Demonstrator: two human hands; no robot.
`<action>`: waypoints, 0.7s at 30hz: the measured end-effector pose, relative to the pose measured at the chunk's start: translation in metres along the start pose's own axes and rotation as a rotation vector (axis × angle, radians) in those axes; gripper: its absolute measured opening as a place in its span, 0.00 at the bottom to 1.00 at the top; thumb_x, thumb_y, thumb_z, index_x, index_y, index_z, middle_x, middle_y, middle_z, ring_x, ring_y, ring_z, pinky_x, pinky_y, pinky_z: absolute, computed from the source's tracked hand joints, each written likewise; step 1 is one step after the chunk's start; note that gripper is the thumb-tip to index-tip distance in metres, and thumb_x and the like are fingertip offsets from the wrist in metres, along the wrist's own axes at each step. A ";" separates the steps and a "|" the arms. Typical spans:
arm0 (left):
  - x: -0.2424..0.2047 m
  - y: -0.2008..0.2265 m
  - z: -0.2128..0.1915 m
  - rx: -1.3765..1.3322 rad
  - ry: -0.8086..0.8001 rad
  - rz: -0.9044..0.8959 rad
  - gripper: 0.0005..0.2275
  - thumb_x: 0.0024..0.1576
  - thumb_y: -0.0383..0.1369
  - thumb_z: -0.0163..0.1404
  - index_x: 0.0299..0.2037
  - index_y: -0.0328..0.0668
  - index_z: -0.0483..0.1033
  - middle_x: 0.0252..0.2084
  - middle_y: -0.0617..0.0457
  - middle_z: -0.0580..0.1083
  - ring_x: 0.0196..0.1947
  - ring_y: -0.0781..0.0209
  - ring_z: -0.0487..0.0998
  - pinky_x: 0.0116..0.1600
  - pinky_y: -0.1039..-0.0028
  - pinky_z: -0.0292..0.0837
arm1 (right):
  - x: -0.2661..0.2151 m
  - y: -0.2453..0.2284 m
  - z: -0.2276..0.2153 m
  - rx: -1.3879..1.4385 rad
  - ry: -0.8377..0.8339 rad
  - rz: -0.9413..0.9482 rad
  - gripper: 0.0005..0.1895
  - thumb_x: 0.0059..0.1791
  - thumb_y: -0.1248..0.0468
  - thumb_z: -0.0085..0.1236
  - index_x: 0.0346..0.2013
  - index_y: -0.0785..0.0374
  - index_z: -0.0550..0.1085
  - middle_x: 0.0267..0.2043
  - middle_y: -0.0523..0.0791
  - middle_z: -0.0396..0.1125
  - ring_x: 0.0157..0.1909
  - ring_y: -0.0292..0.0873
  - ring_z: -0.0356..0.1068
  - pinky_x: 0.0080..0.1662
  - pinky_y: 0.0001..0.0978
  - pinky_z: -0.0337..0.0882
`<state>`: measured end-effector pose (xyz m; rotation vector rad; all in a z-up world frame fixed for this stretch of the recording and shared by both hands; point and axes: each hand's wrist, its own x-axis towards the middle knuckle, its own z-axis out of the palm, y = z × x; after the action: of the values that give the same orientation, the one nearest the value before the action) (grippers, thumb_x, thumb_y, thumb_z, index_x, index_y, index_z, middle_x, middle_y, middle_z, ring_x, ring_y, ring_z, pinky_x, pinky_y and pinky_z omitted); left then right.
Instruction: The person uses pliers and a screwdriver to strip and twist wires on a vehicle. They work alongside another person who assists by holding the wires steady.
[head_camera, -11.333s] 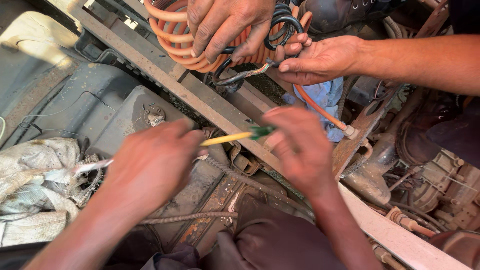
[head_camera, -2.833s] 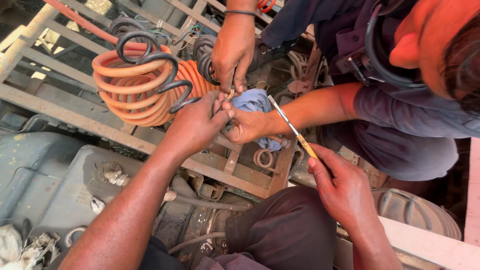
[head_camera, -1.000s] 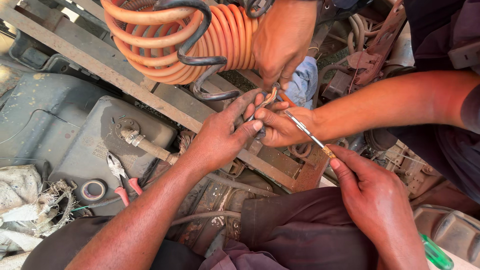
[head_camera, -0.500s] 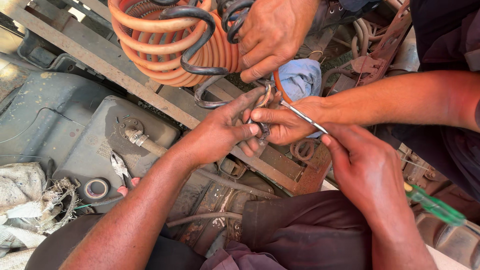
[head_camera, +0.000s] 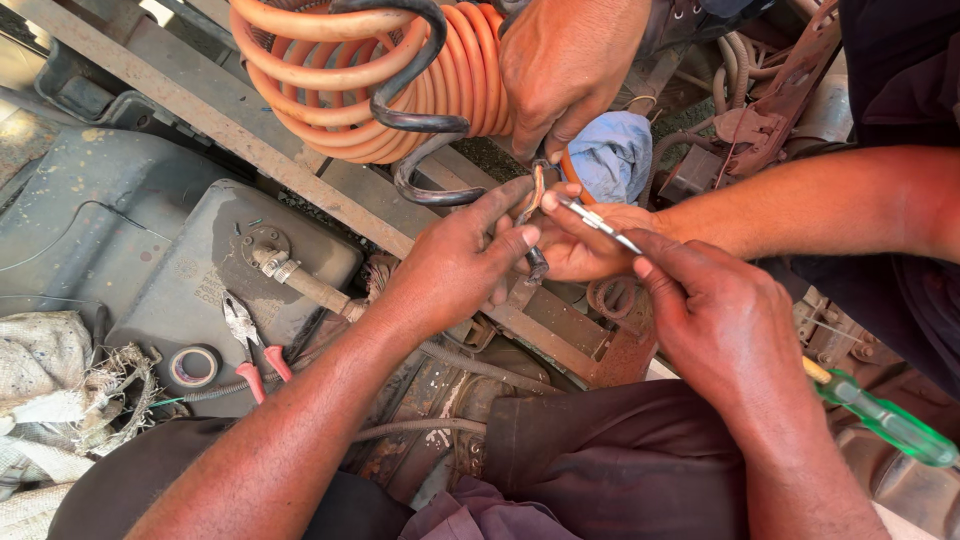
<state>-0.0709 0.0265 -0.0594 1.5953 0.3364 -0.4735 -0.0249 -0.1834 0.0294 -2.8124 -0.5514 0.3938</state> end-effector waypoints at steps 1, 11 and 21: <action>0.000 -0.001 0.000 0.003 -0.008 0.006 0.28 0.60 0.41 0.48 0.72 0.53 0.60 0.28 0.57 0.76 0.20 0.71 0.75 0.27 0.76 0.73 | 0.001 0.001 0.000 -0.022 -0.010 0.002 0.14 0.52 0.61 0.58 0.51 0.55 0.80 0.31 0.50 0.72 0.33 0.54 0.74 0.37 0.45 0.72; 0.005 -0.008 -0.007 -0.037 -0.099 -0.088 0.26 0.61 0.40 0.47 0.72 0.63 0.61 0.28 0.60 0.74 0.19 0.71 0.71 0.26 0.75 0.71 | 0.020 0.000 -0.014 -0.155 -0.056 -0.152 0.14 0.50 0.61 0.56 0.49 0.56 0.81 0.40 0.51 0.77 0.39 0.57 0.76 0.40 0.51 0.74; 0.014 -0.034 -0.008 -0.079 -0.110 0.050 0.25 0.63 0.40 0.47 0.72 0.55 0.62 0.42 0.54 0.76 0.38 0.70 0.78 0.38 0.75 0.76 | 0.025 -0.019 -0.034 -0.252 -0.232 -0.035 0.17 0.51 0.59 0.53 0.54 0.48 0.81 0.34 0.52 0.76 0.37 0.59 0.75 0.42 0.54 0.72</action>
<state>-0.0743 0.0367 -0.0953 1.4911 0.2282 -0.5013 0.0018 -0.1629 0.0609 -3.0099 -0.7453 0.6945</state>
